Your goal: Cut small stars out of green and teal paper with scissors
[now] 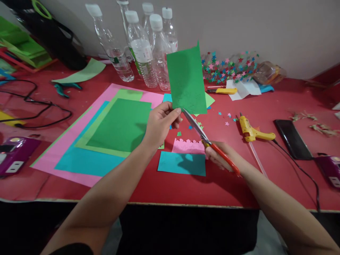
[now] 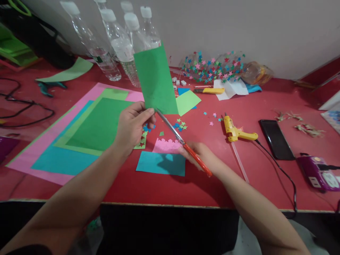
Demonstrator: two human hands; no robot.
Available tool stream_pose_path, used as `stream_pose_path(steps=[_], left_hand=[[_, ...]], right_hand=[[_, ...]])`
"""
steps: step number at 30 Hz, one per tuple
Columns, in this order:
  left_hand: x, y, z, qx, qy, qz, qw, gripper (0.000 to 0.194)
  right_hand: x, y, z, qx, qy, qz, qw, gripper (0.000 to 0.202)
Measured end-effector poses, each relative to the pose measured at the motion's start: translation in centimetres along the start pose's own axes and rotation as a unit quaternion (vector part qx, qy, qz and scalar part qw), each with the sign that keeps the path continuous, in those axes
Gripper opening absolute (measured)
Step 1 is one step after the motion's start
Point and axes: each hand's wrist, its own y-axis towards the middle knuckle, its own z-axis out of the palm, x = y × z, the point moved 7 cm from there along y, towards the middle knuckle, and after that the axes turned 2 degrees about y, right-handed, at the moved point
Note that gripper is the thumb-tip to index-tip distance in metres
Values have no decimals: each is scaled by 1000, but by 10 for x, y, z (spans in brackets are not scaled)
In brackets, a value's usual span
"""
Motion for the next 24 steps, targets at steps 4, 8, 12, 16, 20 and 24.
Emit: stream_pose_path(steps=[4, 8, 12, 16, 20, 24], left_hand=[[-3, 0, -2, -3, 37, 1, 999, 15], [-2, 0, -2, -6, 40, -2, 999, 15], [-1, 1, -2, -3, 38, -6, 999, 14], [-2, 1, -1, 14, 38, -4, 999, 13], [-2, 2, 0, 25, 38, -9, 999, 14], [-3, 1, -1, 16, 37, -14, 999, 15]], right_hand=[[-1, 0, 0, 0, -2, -13, 1000, 41], [-1, -1, 2, -3, 10, -10, 1000, 43], [-1, -1, 3, -2, 11, -4, 1000, 44], [-3, 0, 3, 6, 9, -3, 1000, 42], [-4, 1, 4, 6, 12, -5, 1000, 42], [-1, -1, 2, -8, 7, -8, 1000, 42]])
